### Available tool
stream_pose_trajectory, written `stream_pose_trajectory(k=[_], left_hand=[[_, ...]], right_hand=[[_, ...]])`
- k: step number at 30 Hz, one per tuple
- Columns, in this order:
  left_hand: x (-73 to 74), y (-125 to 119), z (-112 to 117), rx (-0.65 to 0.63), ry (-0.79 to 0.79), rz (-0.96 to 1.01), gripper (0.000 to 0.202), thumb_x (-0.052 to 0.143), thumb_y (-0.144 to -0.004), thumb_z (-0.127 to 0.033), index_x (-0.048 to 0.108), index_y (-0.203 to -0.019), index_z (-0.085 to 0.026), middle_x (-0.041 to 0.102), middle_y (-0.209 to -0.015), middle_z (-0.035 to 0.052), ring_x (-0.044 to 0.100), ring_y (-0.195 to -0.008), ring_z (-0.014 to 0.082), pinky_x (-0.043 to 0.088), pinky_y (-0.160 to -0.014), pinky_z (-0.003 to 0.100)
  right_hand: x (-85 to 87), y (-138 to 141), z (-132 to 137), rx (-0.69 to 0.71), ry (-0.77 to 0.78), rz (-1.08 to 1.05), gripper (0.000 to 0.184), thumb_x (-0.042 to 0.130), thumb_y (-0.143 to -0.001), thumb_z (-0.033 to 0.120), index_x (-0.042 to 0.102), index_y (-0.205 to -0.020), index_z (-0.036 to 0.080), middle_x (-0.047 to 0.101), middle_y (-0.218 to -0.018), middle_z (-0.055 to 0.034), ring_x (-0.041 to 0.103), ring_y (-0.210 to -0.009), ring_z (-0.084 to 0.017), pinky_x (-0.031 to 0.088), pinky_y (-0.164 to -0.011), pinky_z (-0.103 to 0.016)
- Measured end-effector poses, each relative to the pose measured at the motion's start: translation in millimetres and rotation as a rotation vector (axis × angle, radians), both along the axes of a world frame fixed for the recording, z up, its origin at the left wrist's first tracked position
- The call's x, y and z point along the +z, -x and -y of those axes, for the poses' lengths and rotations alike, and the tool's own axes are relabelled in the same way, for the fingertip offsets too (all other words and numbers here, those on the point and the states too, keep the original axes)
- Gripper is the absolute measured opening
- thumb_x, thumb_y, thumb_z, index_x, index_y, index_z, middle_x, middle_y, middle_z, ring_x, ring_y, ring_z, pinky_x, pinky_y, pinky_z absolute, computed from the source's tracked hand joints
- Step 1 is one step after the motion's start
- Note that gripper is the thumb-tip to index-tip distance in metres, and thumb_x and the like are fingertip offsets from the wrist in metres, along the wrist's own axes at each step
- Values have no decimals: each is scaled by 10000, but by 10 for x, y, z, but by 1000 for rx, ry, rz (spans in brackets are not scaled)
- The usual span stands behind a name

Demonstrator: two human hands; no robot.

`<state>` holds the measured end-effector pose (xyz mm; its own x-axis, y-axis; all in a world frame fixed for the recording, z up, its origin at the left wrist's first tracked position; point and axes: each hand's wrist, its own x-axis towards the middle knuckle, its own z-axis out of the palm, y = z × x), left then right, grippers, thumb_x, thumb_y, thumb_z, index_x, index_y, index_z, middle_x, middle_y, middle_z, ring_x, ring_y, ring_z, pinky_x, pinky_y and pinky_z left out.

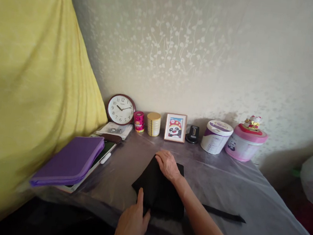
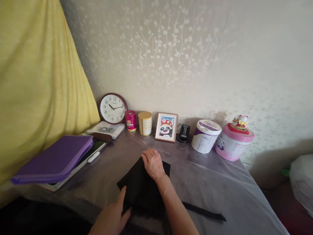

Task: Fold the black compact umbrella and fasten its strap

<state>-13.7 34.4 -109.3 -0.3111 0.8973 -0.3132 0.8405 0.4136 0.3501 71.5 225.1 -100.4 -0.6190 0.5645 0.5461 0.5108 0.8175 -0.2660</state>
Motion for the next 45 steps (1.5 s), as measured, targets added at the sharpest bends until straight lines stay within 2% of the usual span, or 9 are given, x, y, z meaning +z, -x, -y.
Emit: stream_pose_trajectory(k=[2, 4, 10, 16, 22, 27, 33, 37, 45], left_hand=[[-1, -1, 3, -8, -6, -3, 621, 335, -848, -331, 103, -1381, -114, 658, -932, 112, 617, -844, 216, 381, -676, 278], [4, -6, 2, -8, -7, -13, 613, 331, -851, -327, 108, -1380, -112, 658, -929, 112, 619, -839, 214, 382, -671, 276], [-1, -6, 1, 1, -12, 1, 635, 335, -847, -338, 78, -1383, -116, 658, -948, 108, 616, -866, 222, 397, -689, 292], [-22, -2, 25, -13, -33, -26, 612, 317, -860, -349, 98, -1379, -112, 662, -918, 117, 619, -855, 223, 390, -685, 284], [-10, -10, 19, -21, -32, -74, 602, 312, -865, -356, 111, -1375, -109, 664, -875, 119, 625, -807, 217, 385, -658, 277], [-8, -16, 19, -16, -36, -86, 607, 303, -863, -370, 112, -1377, -110, 665, -864, 112, 626, -798, 228, 394, -646, 289], [7, -34, 27, -11, -33, -101, 598, 302, -864, -360, 124, -1375, -106, 663, -863, 114, 624, -806, 224, 390, -658, 289], [21, -33, 29, -11, -29, -73, 605, 311, -864, -356, 107, -1376, -107, 660, -890, 115, 622, -828, 211, 379, -660, 269], [28, -31, 31, -12, -37, -59, 611, 311, -868, -365, 99, -1377, -100, 659, -900, 123, 624, -828, 215, 379, -663, 271]], right_hand=[[-37, -23, 167, 171, 13, 21, 265, 377, -900, 284, 630, -909, 204, 664, -933, -34, 503, -1067, -152, 307, -974, -333], [-81, -12, 239, 222, 42, 30, 242, 407, -889, 285, 641, -887, 221, 667, -940, -15, 491, -1084, -151, 259, -1004, -366], [-83, 13, -64, -146, 227, -139, 234, 471, -827, 208, 618, -1005, 173, 594, -1131, -84, 464, -1119, -201, 290, -989, -359], [-179, -646, -153, -439, 351, -268, 299, 385, -833, 245, 571, -1026, 113, 633, -983, -136, 600, -891, -208, 460, -785, -337], [-300, -1137, 186, -410, 794, -486, 282, 453, -777, 351, 579, -928, 148, 645, -871, -84, 627, -764, -185, 497, -662, -288], [-285, -1075, 473, -338, 995, -515, 351, 495, -745, 417, 566, -973, 160, 600, -725, -20, 589, -628, -153, 502, -505, -254], [-275, -979, 628, -312, 924, -496, 292, 501, -747, 418, 579, -891, 176, 531, -582, 26, 510, -499, -118, 418, -385, -203], [-255, -889, 687, -283, 874, -517, 255, 528, -732, 418, 595, -801, 181, 558, -587, 12, 522, -526, -126, 400, -409, -205], [-28, -563, 652, -188, 938, -596, 291, 524, -737, 419, 570, -879, 169, 545, -579, 23, 482, -467, -100, 345, -375, -185]])
